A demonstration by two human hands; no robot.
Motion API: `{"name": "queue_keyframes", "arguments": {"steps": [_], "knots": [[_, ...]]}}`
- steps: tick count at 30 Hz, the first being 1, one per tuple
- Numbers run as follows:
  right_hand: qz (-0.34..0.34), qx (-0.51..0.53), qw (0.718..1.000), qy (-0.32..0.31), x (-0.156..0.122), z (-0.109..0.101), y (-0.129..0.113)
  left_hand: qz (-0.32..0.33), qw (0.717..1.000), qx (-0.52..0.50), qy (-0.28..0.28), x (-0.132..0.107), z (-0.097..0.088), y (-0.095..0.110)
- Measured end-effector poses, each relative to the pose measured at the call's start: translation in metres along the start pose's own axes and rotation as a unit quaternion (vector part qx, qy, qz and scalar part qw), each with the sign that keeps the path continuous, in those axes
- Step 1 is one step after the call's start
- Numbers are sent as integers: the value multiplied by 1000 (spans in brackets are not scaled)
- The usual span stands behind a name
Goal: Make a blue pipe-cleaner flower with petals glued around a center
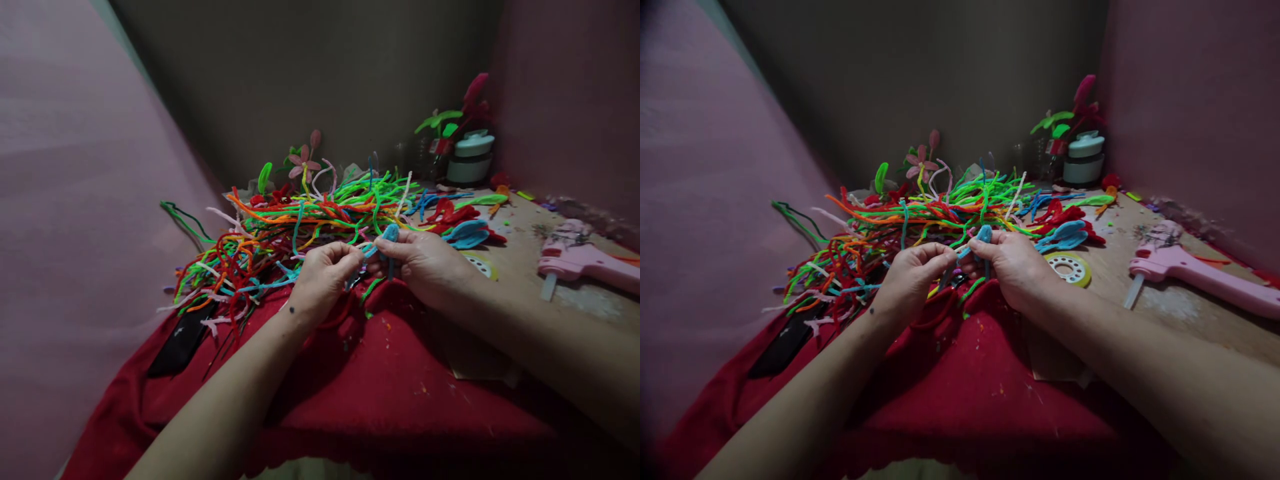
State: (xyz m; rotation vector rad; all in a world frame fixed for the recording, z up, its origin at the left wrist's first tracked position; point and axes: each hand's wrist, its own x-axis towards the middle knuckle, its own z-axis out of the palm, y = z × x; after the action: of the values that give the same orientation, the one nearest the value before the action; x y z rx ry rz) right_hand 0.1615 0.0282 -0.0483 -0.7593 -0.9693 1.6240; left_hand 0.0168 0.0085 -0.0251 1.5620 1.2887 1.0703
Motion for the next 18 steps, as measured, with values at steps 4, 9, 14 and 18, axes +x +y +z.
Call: {"name": "queue_keyframes", "arguments": {"steps": [4,9,14,18], "knots": [[-6,-4,1000,9,0,1,0,-14,1000,-10,-14,2,-4,-1],[-3,8,1000,2,2,0,1,-8,1000,-2,2,1,-4,-2],[3,9,1000,0,1,0,1,-16,1000,-15,16,-1,1,2],[1,13,1000,-14,1,0,0,-18,999,-34,8,-2,2,3]]}}
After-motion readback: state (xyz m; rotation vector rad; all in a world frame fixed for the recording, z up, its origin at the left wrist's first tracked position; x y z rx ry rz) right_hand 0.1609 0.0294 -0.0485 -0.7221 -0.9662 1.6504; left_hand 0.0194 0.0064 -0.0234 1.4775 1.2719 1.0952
